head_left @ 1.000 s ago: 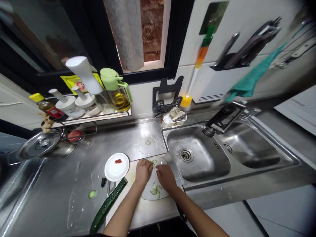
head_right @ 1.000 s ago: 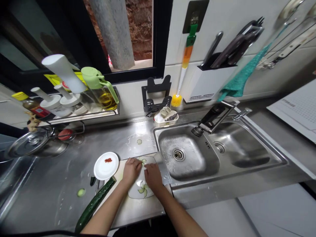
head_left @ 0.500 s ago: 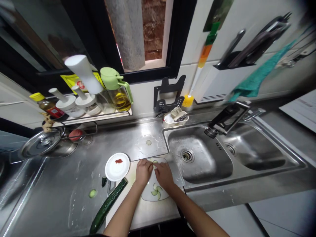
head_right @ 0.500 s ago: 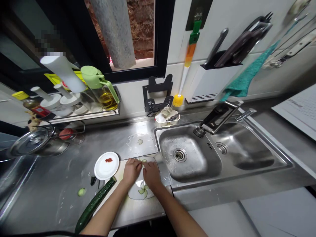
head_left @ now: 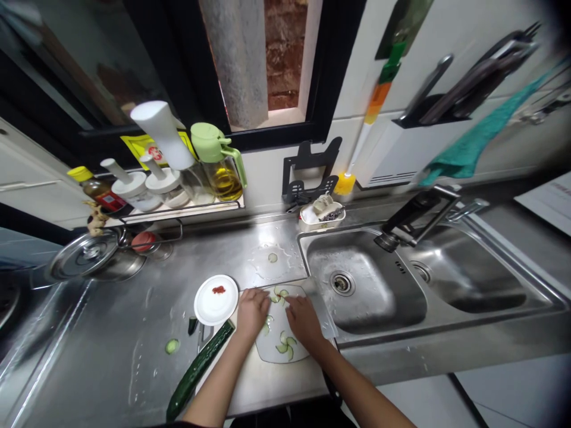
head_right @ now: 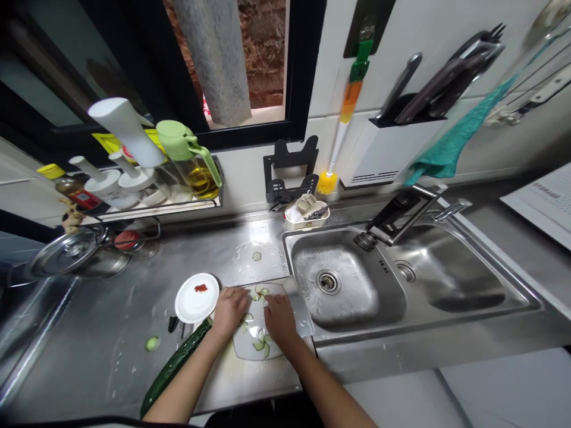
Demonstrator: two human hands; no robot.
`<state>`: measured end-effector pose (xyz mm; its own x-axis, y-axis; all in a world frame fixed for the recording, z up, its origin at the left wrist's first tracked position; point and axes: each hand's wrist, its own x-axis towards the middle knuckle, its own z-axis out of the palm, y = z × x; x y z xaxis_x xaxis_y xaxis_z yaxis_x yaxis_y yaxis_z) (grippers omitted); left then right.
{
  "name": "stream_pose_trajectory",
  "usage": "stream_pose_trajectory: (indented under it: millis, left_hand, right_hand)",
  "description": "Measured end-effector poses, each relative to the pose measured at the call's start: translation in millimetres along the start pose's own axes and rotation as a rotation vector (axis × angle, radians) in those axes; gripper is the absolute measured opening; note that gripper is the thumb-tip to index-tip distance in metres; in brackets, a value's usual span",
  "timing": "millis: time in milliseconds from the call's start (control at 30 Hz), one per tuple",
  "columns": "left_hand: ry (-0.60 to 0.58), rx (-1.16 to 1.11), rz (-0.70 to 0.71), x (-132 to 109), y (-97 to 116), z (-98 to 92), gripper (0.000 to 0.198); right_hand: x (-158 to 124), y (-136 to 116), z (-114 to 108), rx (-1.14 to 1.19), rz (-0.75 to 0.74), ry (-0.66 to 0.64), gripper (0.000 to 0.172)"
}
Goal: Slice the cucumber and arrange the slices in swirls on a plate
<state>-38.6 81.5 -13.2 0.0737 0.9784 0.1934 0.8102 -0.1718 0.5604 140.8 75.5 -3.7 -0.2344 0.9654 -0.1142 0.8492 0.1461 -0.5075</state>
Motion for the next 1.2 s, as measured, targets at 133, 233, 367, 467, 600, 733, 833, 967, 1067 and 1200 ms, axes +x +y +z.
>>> stream_pose_trajectory:
  millis: [133,233,367,467,600,733,833,967,1067,1200]
  left_hand:
    - [0.043,0.057,-0.084,-8.5,-21.4,-24.4,0.023]
    - [0.091,0.134,-0.213,-16.0,-44.9,-44.5,0.025]
    - [0.125,0.277,-0.500,-24.1,-76.5,-66.2,0.029]
    - [0.077,0.321,-0.610,-26.0,-92.0,-74.5,0.031]
    - [0.048,0.338,-0.649,-22.4,-99.5,-75.2,0.033]
    - [0.026,0.344,-0.680,-16.7,-100.0,-70.6,0.035]
    - [0.021,0.346,-0.675,-14.4,-101.1,-67.6,0.034]
    - [0.034,0.328,-0.650,-14.8,-103.3,-66.7,0.032]
    - [0.044,0.295,-0.668,-19.3,-102.4,-69.8,0.032]
    - [0.049,0.199,-0.710,-32.0,-95.9,-76.8,0.031]
  right_hand:
    - [-5.9,1.3,-1.2,0.020,0.007,0.002,0.028]
    - [-10.3,1.0,-1.4,0.035,-0.003,0.011,0.026]
    - [-15.2,-3.7,-2.0,0.035,-0.028,0.003,0.025]
    - [-17.5,-8.1,-1.2,0.025,-0.040,-0.011,0.023]
    - [-19.6,-11.5,0.5,0.025,-0.039,-0.027,0.023]
    - [-21.3,-12.3,-0.3,0.023,-0.026,-0.045,0.023]
    - [-22.8,-12.3,-1.4,0.025,-0.022,-0.051,0.022]
    - [-25.0,-11.9,-1.1,0.017,-0.017,-0.053,0.021]
    - [-26.9,-11.6,-0.9,0.004,-0.018,-0.056,0.020]
    - [-29.2,-11.9,-1.9,0.013,-0.022,-0.046,0.021]
